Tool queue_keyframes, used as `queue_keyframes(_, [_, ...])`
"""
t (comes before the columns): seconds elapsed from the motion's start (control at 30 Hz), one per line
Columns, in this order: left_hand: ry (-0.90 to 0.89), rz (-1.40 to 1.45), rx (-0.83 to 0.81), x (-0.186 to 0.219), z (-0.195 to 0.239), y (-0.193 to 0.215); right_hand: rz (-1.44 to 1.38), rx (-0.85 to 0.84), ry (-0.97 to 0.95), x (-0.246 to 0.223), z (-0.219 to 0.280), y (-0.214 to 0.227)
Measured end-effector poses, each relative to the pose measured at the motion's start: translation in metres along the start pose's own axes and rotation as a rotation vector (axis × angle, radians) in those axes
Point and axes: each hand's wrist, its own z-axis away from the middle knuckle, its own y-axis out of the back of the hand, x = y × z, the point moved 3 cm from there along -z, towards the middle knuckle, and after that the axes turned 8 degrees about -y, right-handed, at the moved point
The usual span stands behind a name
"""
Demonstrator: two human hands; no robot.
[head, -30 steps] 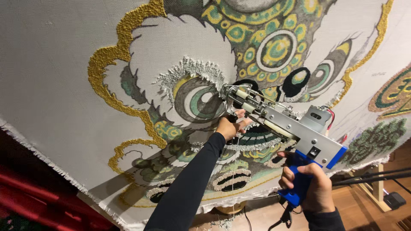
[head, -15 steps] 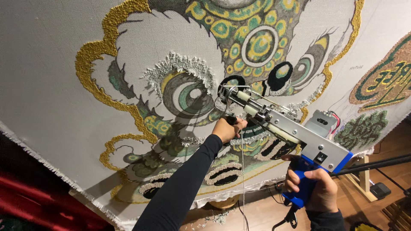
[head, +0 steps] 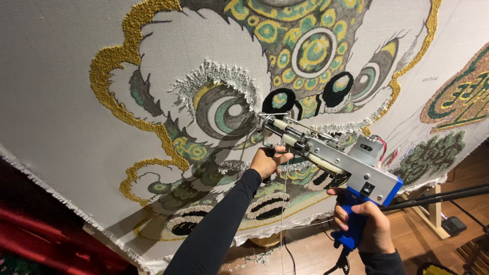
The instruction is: The person uses a handheld tufting gun to apply white yarn to a large canvas featuring a pre-printed design of a stylized creature. The operator guides the tool along the contours of the design, filling in specific areas to create a textured, raised surface.
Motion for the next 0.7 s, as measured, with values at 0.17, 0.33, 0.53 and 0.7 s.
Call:
queue_keyframes(0.17, [0.025,-0.007,0.019,-0.003,0.0,0.003,0.004,0.016,0.007,0.001,-0.003,-0.001])
queue_keyframes(0.33, [0.03,-0.058,0.03,-0.008,-0.004,0.009,0.014,0.043,-0.019,0.001,-0.007,-0.005])
queue_keyframes(0.53, [0.042,-0.042,0.061,-0.021,-0.02,0.018,-0.024,0.016,-0.038,0.003,-0.019,-0.014])
queue_keyframes(0.7, [-0.002,-0.032,0.102,-0.023,-0.035,0.034,0.06,0.055,0.015,0.004,-0.035,-0.031])
